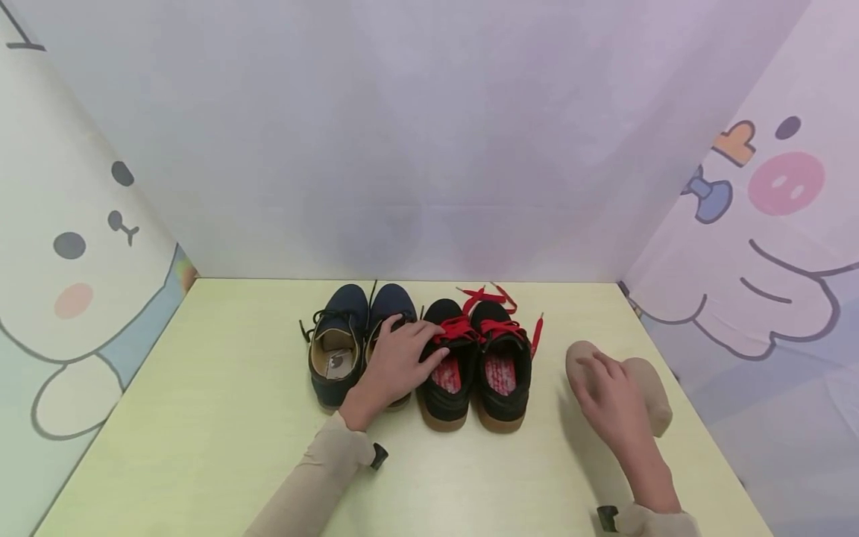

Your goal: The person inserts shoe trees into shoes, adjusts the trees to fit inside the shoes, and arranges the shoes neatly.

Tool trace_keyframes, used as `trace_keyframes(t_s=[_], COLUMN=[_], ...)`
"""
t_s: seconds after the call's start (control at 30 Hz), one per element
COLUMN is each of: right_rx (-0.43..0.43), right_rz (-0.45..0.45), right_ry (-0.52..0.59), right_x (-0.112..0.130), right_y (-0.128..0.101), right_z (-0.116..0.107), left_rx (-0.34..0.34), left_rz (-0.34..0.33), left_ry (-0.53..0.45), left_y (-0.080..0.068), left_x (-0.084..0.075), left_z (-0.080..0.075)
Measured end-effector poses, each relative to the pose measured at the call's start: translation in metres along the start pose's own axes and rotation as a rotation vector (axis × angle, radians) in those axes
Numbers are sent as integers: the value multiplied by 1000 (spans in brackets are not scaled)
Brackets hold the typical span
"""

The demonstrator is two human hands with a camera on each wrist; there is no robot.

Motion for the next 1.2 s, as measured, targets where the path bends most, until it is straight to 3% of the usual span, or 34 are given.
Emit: trace_keyframes(t_s=[0.13,0.4,0.73,0.93,1.2], right_rx=[49,94,216,258,235], right_rz=[43,27,151,149,112], right_ry=[-13,-36,0,-5,7], right_x=[-11,-22,-32,-35,-36], right_y=[-6,-11,-16,-16,-15], right_z=[2,8,16,19,18], left_rx=[-4,-17,-5,0,-5], left_rz=[4,5,-5,-8,-11], left_ry=[0,5,10,7,11], left_y=[0,1,1,0,0], left_x=[0,-1,-1,-1,0], left_z=[1,1,2,1,1])
Point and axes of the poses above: each hand's wrist, its own y-axis towards the middle knuckle, its own z-axis out of the palm, x = y × z, the point moved 5 cm from there along y, towards the middle knuckle, and after that the axes turned 2 degrees about y, right-handed, at the moved point
